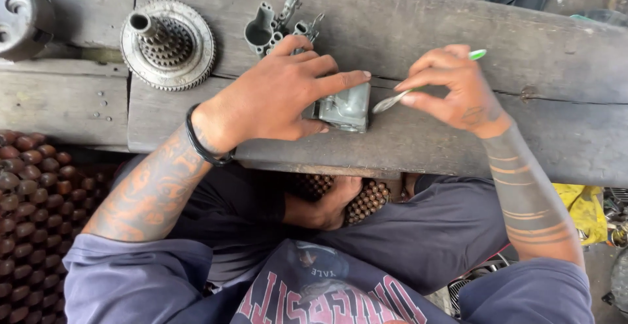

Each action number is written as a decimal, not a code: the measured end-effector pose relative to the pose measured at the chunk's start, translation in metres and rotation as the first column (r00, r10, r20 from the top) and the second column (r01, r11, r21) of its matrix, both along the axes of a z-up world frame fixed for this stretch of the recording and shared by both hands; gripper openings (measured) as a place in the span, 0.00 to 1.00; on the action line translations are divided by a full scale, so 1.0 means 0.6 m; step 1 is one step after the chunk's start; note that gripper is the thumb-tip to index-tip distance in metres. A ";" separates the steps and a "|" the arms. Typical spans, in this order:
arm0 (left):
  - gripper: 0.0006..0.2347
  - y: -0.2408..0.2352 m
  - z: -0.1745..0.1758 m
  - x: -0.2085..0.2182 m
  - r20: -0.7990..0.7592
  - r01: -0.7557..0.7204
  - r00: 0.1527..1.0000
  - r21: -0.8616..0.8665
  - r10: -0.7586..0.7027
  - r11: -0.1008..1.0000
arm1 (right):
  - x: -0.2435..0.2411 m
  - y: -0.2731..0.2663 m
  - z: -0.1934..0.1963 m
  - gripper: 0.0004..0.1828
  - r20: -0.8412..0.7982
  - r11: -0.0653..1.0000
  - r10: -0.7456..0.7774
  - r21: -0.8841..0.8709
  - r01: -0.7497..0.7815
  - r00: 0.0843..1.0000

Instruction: Cleaning motorcycle carburetor components using a toothbrush to remove grime from various surfaces and orifices.

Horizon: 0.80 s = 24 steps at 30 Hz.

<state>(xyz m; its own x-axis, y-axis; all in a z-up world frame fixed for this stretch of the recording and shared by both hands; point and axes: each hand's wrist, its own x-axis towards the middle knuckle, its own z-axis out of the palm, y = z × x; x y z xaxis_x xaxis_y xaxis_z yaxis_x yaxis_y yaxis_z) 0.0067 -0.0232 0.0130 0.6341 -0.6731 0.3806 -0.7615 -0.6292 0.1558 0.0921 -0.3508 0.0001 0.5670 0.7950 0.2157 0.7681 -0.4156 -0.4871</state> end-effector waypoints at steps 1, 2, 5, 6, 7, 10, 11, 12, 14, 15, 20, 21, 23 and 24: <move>0.41 0.003 0.001 0.002 -0.013 -0.008 1.000 -0.002 0.008 1.000 | -0.001 -0.003 -0.003 0.07 -0.013 1.000 0.008 -0.002 -0.008 1.000; 0.40 0.007 0.002 0.005 -0.033 0.000 0.999 -0.020 0.000 1.000 | -0.002 -0.005 -0.005 0.07 -0.058 0.999 0.000 0.034 0.002 0.998; 0.41 0.011 0.001 0.008 -0.029 -0.020 0.999 -0.001 0.020 1.000 | -0.019 0.002 -0.008 0.08 -0.104 0.998 0.028 0.062 -0.022 0.994; 0.42 0.011 0.000 0.008 -0.001 -0.034 0.999 0.039 0.034 0.999 | -0.029 0.007 -0.009 0.09 -0.099 0.997 0.051 0.056 -0.046 0.994; 0.42 0.011 -0.001 0.005 -0.007 -0.039 0.999 0.042 0.039 0.998 | -0.032 0.009 -0.010 0.09 -0.104 0.997 0.056 0.060 -0.050 0.993; 0.45 0.014 -0.002 0.006 0.020 -0.086 0.996 0.087 0.085 0.992 | -0.041 0.013 -0.010 0.10 -0.046 0.997 0.074 0.035 -0.072 0.996; 0.45 0.018 -0.006 0.010 0.022 -0.083 0.996 0.079 0.081 0.993 | -0.041 0.013 -0.010 0.10 -0.036 0.997 0.066 0.032 -0.065 0.997; 0.45 0.021 -0.009 0.015 0.025 -0.077 0.997 0.070 0.076 0.995 | -0.042 0.012 -0.008 0.10 -0.025 0.998 0.056 0.027 -0.056 0.998; 0.44 0.027 -0.009 0.023 0.066 -0.104 0.993 0.101 0.098 0.989 | -0.041 0.008 -0.008 0.09 -0.016 0.999 0.037 0.029 -0.037 0.999; 0.43 0.031 -0.009 0.027 0.110 -0.135 0.987 0.133 0.120 0.982 | -0.041 0.006 -0.007 0.08 -0.005 0.999 0.020 0.034 -0.020 1.000; 0.26 0.052 -0.001 0.032 0.139 -0.148 0.980 0.023 0.144 0.989 | -0.049 -0.002 -0.011 0.08 0.006 0.999 -0.022 0.050 0.022 1.000; 0.23 0.055 0.003 0.033 0.133 -0.150 0.979 -0.016 0.151 0.989 | -0.051 -0.001 -0.011 0.08 0.009 0.998 -0.029 0.061 0.028 1.000; 0.21 0.056 -0.006 0.036 0.170 -0.212 0.963 -0.003 0.209 0.977 | -0.060 0.005 -0.008 0.07 0.018 0.998 -0.029 0.053 0.028 0.999; 0.19 0.057 -0.011 0.038 0.210 -0.271 0.942 0.009 0.264 0.962 | -0.064 0.008 -0.007 0.07 0.029 0.999 -0.030 0.046 0.028 0.999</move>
